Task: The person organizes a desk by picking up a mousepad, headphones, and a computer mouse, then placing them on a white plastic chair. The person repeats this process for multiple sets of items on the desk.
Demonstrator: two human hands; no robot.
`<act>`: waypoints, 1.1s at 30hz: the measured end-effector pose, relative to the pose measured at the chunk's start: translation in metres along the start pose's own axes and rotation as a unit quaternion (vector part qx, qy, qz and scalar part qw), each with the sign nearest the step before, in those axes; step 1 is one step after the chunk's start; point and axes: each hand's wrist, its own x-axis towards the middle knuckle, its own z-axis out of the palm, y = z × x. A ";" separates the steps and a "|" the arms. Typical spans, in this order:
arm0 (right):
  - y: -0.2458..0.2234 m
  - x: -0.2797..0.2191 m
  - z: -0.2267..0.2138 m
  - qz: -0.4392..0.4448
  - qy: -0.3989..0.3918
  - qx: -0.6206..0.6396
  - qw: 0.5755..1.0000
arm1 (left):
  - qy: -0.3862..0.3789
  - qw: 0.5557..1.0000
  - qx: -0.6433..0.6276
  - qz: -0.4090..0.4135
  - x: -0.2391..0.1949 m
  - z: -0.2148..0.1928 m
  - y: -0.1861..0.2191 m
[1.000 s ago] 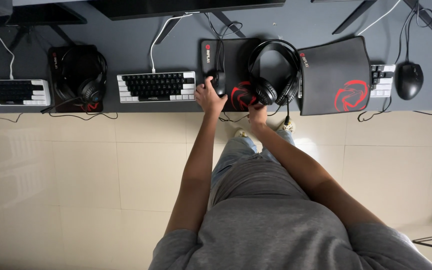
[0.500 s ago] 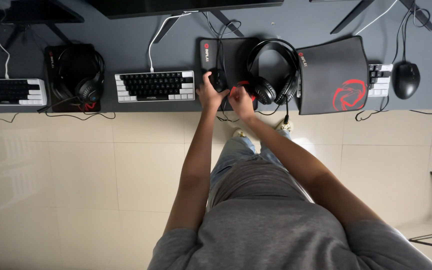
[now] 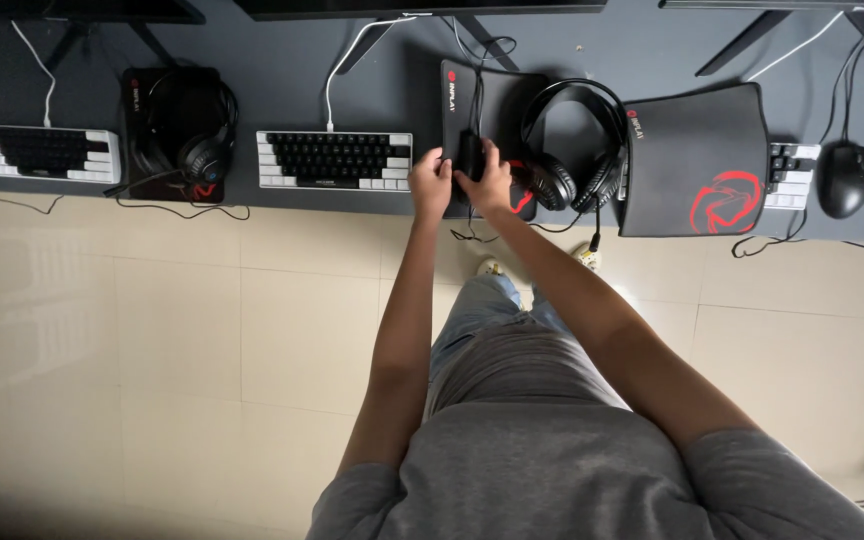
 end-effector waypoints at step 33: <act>-0.081 0.004 -0.017 0.111 -0.093 -0.151 0.978 | 0.101 0.995 -0.017 0.012 -0.029 -0.145 0.134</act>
